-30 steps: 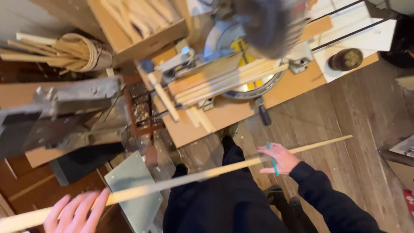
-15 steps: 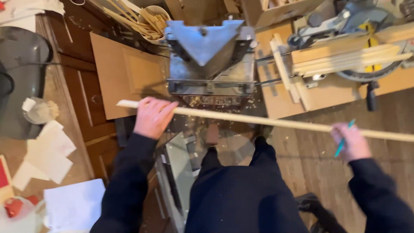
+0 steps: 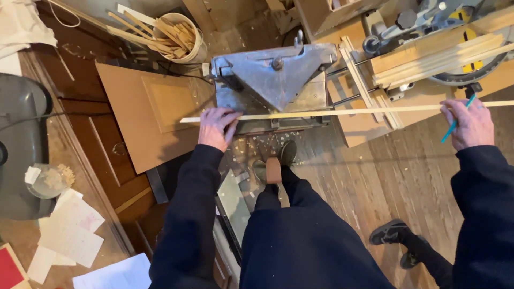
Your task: Measuring and marking wooden molding pieces for a picture frame in a workshop environment.
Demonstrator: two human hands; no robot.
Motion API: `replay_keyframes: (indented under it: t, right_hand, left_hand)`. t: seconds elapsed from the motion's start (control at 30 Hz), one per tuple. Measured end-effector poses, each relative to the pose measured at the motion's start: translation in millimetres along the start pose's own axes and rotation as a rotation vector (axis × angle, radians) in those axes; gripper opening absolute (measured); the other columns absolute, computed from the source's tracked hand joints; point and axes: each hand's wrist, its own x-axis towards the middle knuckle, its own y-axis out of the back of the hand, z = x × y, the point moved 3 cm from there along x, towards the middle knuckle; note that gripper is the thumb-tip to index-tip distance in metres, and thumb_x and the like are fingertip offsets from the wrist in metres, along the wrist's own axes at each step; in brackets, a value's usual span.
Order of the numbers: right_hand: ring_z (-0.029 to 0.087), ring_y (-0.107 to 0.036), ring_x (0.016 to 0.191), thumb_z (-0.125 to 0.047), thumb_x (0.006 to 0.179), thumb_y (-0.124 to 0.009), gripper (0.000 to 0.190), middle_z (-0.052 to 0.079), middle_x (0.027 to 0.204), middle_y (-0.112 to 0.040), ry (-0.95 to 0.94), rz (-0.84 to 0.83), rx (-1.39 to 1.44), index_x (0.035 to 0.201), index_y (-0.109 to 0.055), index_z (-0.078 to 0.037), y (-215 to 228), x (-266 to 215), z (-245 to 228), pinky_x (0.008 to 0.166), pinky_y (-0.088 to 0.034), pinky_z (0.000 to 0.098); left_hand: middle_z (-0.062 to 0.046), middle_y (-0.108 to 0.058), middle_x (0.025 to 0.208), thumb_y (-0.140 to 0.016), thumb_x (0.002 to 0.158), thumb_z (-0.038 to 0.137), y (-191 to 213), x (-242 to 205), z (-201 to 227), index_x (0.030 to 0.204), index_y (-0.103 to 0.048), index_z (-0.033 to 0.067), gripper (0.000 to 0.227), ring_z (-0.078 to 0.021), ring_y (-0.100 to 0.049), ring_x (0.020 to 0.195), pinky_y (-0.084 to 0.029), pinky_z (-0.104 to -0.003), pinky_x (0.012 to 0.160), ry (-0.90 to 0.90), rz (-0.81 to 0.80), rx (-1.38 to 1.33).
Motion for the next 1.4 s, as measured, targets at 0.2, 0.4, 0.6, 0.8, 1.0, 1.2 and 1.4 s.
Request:
replay_keyframes:
  t: [0.2, 0.4, 0.6, 0.8, 1.0, 1.2, 1.4]
  right_hand:
    - [0.032, -0.060, 0.106, -0.023, 0.118, -0.069, 0.015, 0.010, 0.114, -0.070, -0.052, -0.055, 0.031, 0.116, -0.065, -0.008, -7.7, 16.9, 18.9, 0.094, -0.049, 0.0416]
    - [0.032, -0.060, 0.100, -0.029, 0.119, -0.068, 0.017, 0.009, 0.110, -0.069, -0.102, -0.133, -0.004, 0.117, -0.066, -0.012, -19.1, 32.9, 30.6, 0.090, -0.052, 0.0422]
    - [0.031, -0.062, 0.103, -0.031, 0.119, -0.066, 0.018, 0.008, 0.109, -0.068, -0.113, -0.175, -0.034, 0.116, -0.066, -0.014, -27.7, 35.2, 32.4, 0.089, -0.053, 0.0422]
    - [0.028, -0.062, 0.099, -0.033, 0.117, -0.065, 0.018, 0.007, 0.104, -0.066, -0.120, -0.215, -0.081, 0.117, -0.068, -0.015, -75.1, 21.3, 74.1, 0.086, -0.052, 0.0396]
    - [0.027, -0.063, 0.098, -0.028, 0.117, -0.066, 0.013, 0.007, 0.102, -0.067, -0.166, -0.257, -0.062, 0.118, -0.069, -0.015, -69.3, 32.9, 54.2, 0.087, -0.053, 0.0389]
    - [0.034, -0.065, 0.119, -0.018, 0.102, -0.071, 0.028, 0.016, 0.129, -0.068, -0.086, -0.195, 0.067, 0.129, -0.068, -0.011, -20.7, 83.5, -73.7, 0.105, -0.053, 0.0427]
    - [0.038, -0.063, 0.113, -0.017, 0.083, -0.073, 0.038, 0.017, 0.117, -0.069, 0.064, -0.259, 0.270, 0.119, -0.070, -0.007, -78.5, 97.1, -212.7, 0.099, -0.052, 0.0452]
  left_hand:
    - [-0.003, -0.071, 0.107, -0.073, 0.089, 0.011, -16.7, 22.4, -2.0, 0.110, -0.077, 0.0156, 0.022, -0.0251, -0.065, 0.105, -0.041, -0.043, 0.102, 0.053, -0.010, -0.106]
    - [0.000, -0.072, 0.103, -0.073, 0.086, 0.009, -21.2, 34.0, -10.5, 0.107, -0.078, 0.0164, 0.023, -0.0224, -0.065, 0.102, -0.040, -0.043, 0.103, 0.054, -0.039, -0.083]
    - [-0.001, -0.073, 0.104, -0.073, 0.086, 0.013, -24.6, 32.9, -16.1, 0.106, -0.077, 0.0152, 0.020, -0.0235, -0.064, 0.101, -0.043, -0.041, 0.096, 0.049, -0.088, -0.148]
    - [-0.007, -0.069, 0.106, -0.079, 0.085, 0.025, -37.7, 30.5, -20.2, 0.109, -0.075, 0.0104, 0.028, -0.0280, -0.062, 0.095, -0.049, -0.041, 0.085, -0.086, -0.165, -0.093]
    - [-0.003, -0.067, 0.108, -0.079, 0.088, 0.024, -53.2, 17.6, -25.0, 0.112, -0.073, 0.0108, 0.028, -0.0248, -0.061, 0.093, -0.050, -0.039, 0.081, -0.138, -0.150, -0.013]
    - [-0.003, -0.065, 0.103, -0.078, 0.088, 0.024, -52.7, 21.7, -24.7, 0.118, -0.073, 0.0106, 0.034, -0.0243, -0.059, 0.090, -0.048, -0.038, 0.078, -0.177, -0.135, 0.039]
    - [-0.004, -0.065, 0.106, -0.076, 0.089, 0.023, -37.8, 24.6, -22.3, 0.119, -0.072, 0.0082, 0.034, -0.0239, -0.059, 0.091, -0.049, -0.037, 0.078, -0.243, -0.094, 0.034]
